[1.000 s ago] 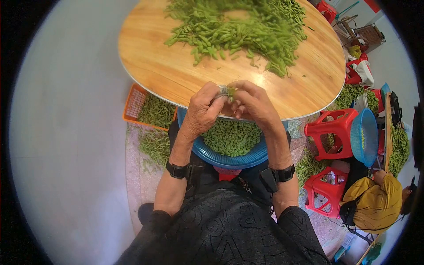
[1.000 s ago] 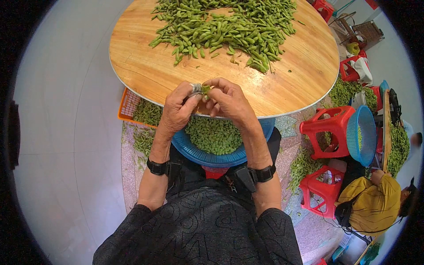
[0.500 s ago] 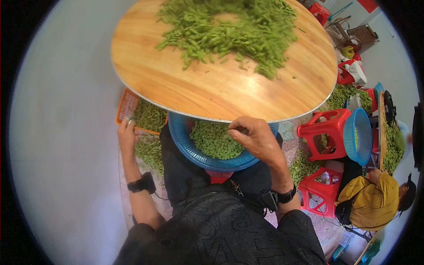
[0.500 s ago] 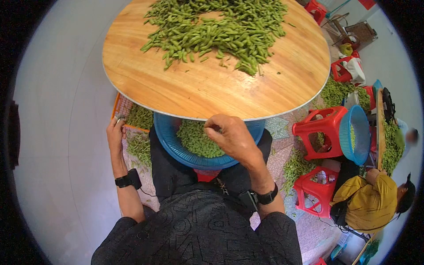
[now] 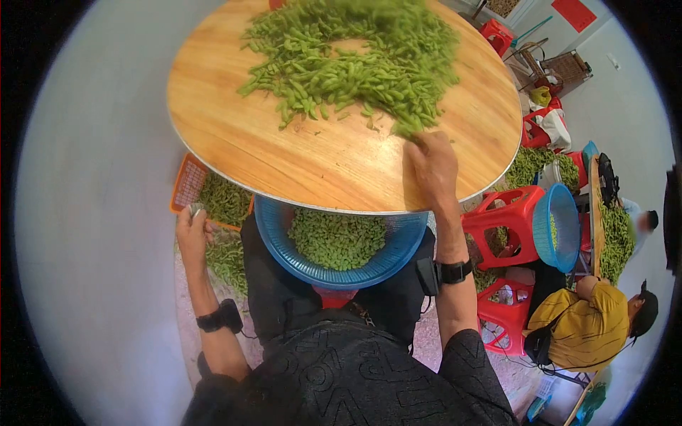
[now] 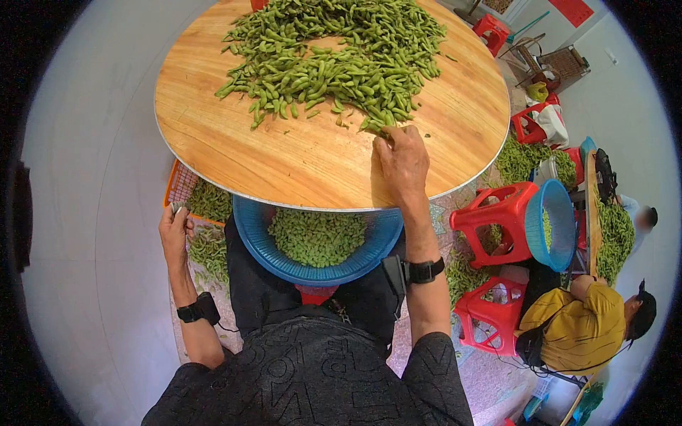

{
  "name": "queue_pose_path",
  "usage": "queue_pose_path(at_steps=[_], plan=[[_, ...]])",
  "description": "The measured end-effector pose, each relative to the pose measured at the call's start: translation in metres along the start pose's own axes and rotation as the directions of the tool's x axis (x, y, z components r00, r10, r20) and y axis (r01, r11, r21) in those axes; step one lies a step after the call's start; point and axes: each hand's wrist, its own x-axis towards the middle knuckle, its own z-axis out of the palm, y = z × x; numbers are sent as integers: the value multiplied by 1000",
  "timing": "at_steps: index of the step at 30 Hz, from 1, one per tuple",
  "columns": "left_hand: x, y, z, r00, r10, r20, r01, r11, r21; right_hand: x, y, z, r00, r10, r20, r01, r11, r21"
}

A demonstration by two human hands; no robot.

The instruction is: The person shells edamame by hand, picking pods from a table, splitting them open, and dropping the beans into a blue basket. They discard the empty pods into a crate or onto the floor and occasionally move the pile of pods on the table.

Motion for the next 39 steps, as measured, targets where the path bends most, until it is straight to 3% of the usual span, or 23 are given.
queue_pose_path(at_steps=[8,10,11,13,14,16,18,22,24,26,28,39], plan=[[-23,56,29,996,79,41,-72,985,-156,5,8,10,998,-17,-53,18,1000,18],[-31,77,46,994,68,80,-57,990,-133,-3,0,10,998,59,17,-61,976,211],[-36,88,56,991,57,121,-44,993,-109,-8,-5,13,998,56,29,-61,974,218],[-52,120,84,975,50,217,-6,979,-203,-20,-20,21,951,158,265,-297,706,643],[-52,122,94,946,78,316,-4,974,-226,-25,-32,23,948,147,282,-302,696,651],[-56,131,120,897,50,439,80,959,-272,-36,-60,19,864,174,472,-492,493,718],[-56,134,142,862,30,507,125,955,-270,-47,-81,27,856,171,488,-510,434,743],[-55,135,166,815,49,577,164,936,-312,-61,-104,44,921,145,363,-384,505,773],[-53,132,168,805,57,590,173,930,-326,-64,-109,49,974,70,215,-208,650,731],[-52,128,169,803,69,592,181,918,-352,-66,-110,49,964,96,247,-247,661,708],[-51,125,169,802,65,593,196,911,-364,-66,-111,51,987,32,157,-134,709,692],[-48,123,167,772,48,634,259,887,-382,-68,-109,54,991,-13,136,-81,744,663]])
